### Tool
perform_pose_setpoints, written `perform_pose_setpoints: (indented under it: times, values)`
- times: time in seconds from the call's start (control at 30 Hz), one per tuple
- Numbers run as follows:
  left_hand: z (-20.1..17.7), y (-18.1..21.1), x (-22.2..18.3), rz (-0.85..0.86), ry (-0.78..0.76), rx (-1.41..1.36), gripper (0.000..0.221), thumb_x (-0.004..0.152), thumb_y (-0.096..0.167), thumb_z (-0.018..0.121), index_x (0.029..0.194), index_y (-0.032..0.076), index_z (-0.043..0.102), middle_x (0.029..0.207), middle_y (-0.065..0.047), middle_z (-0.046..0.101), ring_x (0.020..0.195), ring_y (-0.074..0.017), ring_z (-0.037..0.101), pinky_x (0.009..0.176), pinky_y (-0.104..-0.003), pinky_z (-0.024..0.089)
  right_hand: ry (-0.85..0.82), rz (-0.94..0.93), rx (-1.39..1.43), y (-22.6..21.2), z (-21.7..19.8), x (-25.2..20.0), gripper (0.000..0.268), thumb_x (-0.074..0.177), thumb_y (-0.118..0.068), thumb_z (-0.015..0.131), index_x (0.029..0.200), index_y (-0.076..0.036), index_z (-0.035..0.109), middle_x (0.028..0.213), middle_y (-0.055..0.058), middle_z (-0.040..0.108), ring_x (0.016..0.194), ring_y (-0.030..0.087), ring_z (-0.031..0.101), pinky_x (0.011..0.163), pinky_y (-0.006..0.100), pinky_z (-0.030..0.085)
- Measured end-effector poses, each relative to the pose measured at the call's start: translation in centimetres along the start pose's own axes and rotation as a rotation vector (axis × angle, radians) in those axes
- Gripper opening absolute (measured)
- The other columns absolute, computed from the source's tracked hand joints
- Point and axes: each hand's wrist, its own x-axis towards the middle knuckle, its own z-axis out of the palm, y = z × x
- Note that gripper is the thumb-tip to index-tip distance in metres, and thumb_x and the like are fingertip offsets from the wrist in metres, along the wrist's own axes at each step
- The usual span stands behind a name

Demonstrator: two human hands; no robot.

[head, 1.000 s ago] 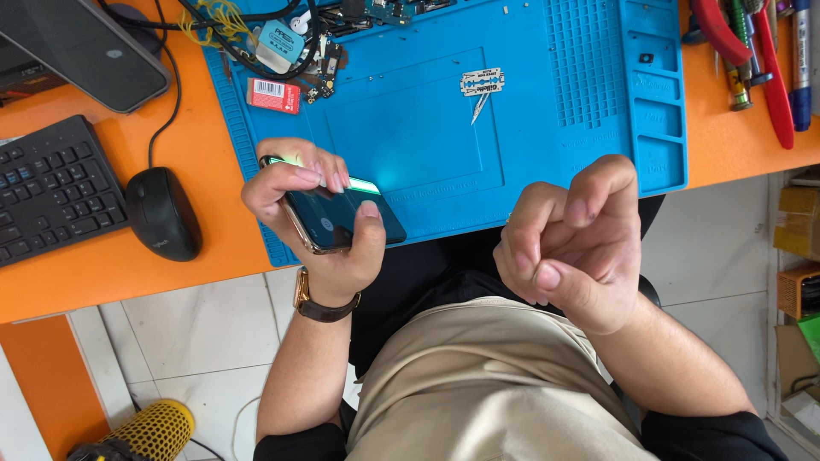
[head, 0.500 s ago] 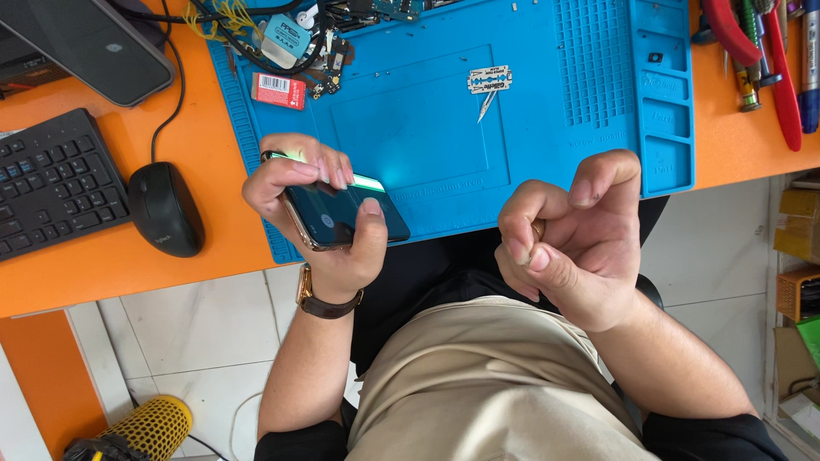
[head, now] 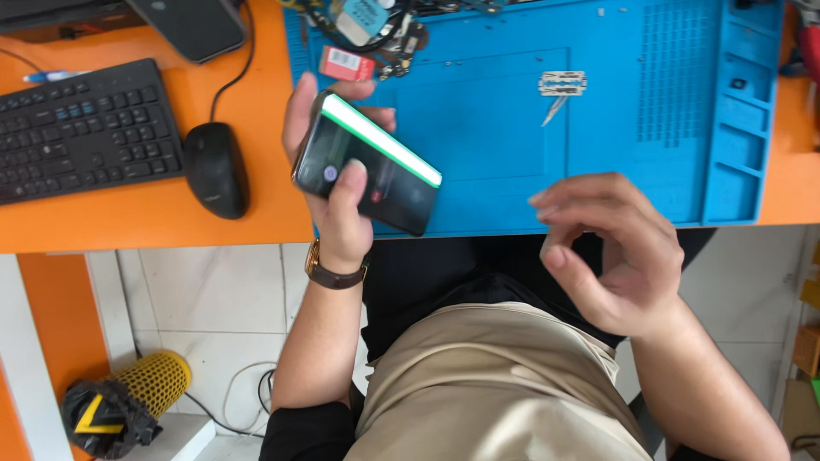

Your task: The person uses a red screwdriver to work on the bottom edge of a smartphone. They then use a small metal tool to pry open the device's casing and separate the screen. Finally, the person wipes the screen with a blue cloth.

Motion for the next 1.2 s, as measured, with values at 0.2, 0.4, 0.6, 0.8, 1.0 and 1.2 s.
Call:
perform_pose_setpoints:
  times: [0.2,0.4,0.6,0.8,1.0,1.2]
  values:
    - [-1.2,0.0,-0.5,-0.188,0.019,0.101,0.063,0.12,0.061,0.047,0.164,0.016,0.047,0.151,-0.014,0.065,0.135,-0.0287,0.073,0.107,-0.044,0.07,-0.13,0.134,-0.384,0.7,1.5,0.8,0.009,0.106,-0.002,0.068,0.109,-0.003,0.076,0.112,0.014,0.075,0.095,0.024,0.072,0.074,0.031,0.058]
    - [-0.6,0.7,0.4,-0.213,0.055,0.196,0.057,0.12,0.056,0.048,0.151,0.011,0.062,0.154,-0.013,0.065,0.135,-0.0313,0.074,0.114,-0.044,0.068,-0.171,0.111,-0.689,1.8,2.8,0.8,0.015,0.106,-0.015,0.076,0.12,-0.012,0.076,0.124,0.006,0.075,0.07,0.017,0.062,0.064,0.034,0.05]
    - [0.6,0.7,-0.2,-0.308,0.148,-0.136,0.06,0.117,0.055,0.059,0.155,0.009,0.059,0.152,-0.017,0.065,0.131,-0.0399,0.075,0.109,-0.049,0.068,-0.18,0.23,-0.658,1.1,2.8,1.4,0.036,0.102,-0.024,0.077,0.136,-0.012,0.072,0.127,0.004,0.073,0.069,0.014,0.062,0.057,0.033,0.05]
    - [3.4,1.1,-1.5,-0.325,0.27,-0.477,0.062,0.119,0.048,0.053,0.169,0.014,0.043,0.164,-0.02,0.055,0.152,-0.0396,0.061,0.122,-0.058,0.059,0.001,0.552,-0.122,0.3,2.6,1.8,0.069,0.091,-0.026,0.082,0.15,-0.005,0.054,0.121,0.011,0.076,0.085,0.018,0.074,0.074,0.029,0.062]
    - [5.1,1.3,-1.9,-0.265,0.254,-0.538,0.066,0.116,0.051,0.059,0.168,0.012,0.043,0.146,-0.023,0.066,0.135,-0.032,0.065,0.115,-0.054,0.06,0.205,0.475,0.222,0.2,2.6,1.3,0.038,0.101,-0.009,0.071,0.13,0.001,0.049,0.114,0.023,0.076,0.084,0.032,0.082,0.062,0.032,0.067]
    - [4.8,2.0,-1.7,0.056,0.047,0.312,0.043,0.118,0.029,0.064,0.155,0.012,0.051,0.147,-0.013,0.059,0.14,-0.0269,0.061,0.118,-0.043,0.064,0.37,0.086,-0.198,-1.1,0.4,0.7,0.032,0.111,-0.012,0.067,0.131,0.01,0.056,0.104,0.028,0.071,0.081,0.038,0.081,0.066,0.036,0.068]
